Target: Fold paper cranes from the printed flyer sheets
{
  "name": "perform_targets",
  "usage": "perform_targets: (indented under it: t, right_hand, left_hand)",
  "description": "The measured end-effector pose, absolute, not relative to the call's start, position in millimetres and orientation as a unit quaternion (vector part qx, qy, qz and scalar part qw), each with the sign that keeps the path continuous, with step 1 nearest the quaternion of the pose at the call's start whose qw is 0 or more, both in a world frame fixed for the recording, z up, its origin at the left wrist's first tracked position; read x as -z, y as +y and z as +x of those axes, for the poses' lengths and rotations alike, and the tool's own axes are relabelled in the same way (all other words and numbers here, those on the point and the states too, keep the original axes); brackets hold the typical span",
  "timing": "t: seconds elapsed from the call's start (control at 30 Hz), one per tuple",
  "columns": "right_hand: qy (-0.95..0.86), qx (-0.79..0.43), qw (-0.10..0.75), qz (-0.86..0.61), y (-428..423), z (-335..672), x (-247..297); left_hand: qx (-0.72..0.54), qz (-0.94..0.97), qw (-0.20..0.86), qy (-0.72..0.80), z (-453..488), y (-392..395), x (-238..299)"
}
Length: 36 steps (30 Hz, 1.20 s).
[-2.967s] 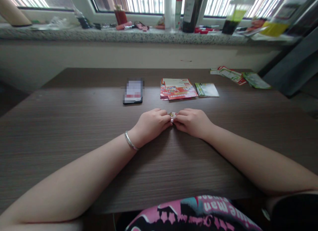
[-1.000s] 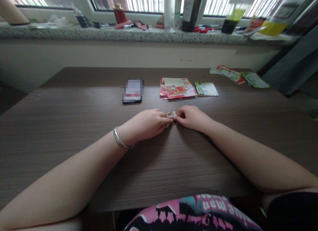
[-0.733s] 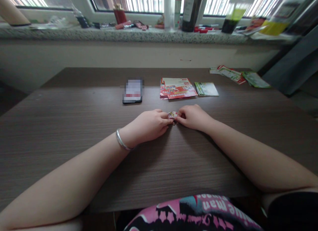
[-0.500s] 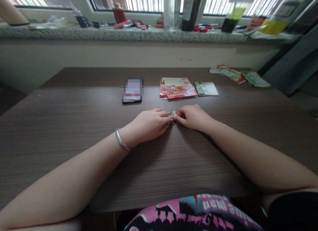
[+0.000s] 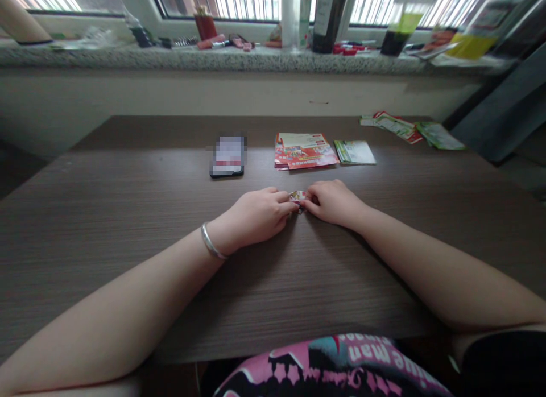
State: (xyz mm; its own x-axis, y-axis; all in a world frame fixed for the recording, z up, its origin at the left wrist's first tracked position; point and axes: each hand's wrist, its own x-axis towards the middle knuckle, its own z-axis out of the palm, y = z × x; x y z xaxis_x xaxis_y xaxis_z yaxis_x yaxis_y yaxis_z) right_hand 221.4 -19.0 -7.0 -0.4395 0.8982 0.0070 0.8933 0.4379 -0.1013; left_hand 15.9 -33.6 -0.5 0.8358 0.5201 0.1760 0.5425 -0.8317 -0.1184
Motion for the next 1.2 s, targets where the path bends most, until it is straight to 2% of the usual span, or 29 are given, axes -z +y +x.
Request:
perform_targets:
  t: [0.17,0.4,0.7,1.07,1.2]
  right_hand:
    - [-0.865,-0.031,0.068,-0.497,-21.3,226.9,13.7]
    - [-0.909,-0.018,0.140,-0.391,-23.7,235.4,17.0]
    - [-0.914,0.044,0.090,-0.392,-28.0,227.2,17.2]
    - [-0.876,-0.079,0.107,-0.463,-23.7,227.5,17.4]
    - [-0.857,-0.073,0.084,-0.503,-26.3,220.8,9.5]
  left_hand:
    - [0.073,-0.935,0.058,-0.342,16.9,-31.0,3.4]
    - [0.076,-0.942,0.062,-0.322,14.6,-29.6,7.1]
    - [0.073,-0.955,0.012,-0.287,12.6,-25.7,2.1]
    - [0.056,-0.951,-0.002,-0.304,15.9,-25.5,-3.4]
    - [0.062,-0.953,0.007,-0.295,15.6,-26.8,-2.3]
